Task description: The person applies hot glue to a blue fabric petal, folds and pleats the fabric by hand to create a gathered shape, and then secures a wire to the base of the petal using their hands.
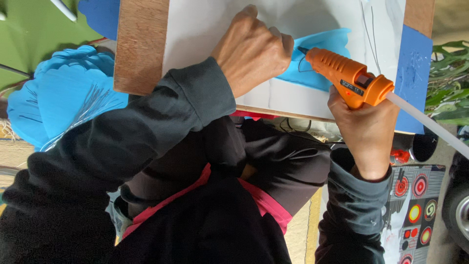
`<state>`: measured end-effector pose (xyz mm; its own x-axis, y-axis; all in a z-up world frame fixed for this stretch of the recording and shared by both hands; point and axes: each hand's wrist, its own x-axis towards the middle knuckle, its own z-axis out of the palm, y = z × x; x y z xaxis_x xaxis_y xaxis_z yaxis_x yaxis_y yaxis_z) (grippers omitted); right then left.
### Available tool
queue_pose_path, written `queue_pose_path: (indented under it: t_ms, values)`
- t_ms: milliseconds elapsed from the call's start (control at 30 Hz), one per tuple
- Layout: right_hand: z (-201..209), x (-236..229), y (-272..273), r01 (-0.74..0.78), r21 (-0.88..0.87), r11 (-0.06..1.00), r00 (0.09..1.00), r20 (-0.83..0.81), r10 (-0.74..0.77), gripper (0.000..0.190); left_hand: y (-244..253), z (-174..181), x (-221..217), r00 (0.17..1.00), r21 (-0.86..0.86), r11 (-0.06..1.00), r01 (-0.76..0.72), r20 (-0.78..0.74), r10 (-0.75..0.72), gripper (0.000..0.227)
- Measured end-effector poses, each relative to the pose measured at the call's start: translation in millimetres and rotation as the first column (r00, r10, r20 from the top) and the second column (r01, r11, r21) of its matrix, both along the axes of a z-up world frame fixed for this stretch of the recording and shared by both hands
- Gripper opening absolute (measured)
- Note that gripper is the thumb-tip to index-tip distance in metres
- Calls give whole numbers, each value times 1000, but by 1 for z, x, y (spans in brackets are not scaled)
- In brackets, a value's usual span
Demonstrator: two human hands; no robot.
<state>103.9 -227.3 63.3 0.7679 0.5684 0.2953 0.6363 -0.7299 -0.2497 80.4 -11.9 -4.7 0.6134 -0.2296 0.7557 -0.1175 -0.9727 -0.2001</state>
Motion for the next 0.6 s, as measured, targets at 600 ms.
queue_pose_path:
  t_ms: [600]
  values:
    - [-8,-5,-14,-16,65,998,999,37,13,22,-1,2,-2,998,61,996,-63,-8,64,35]
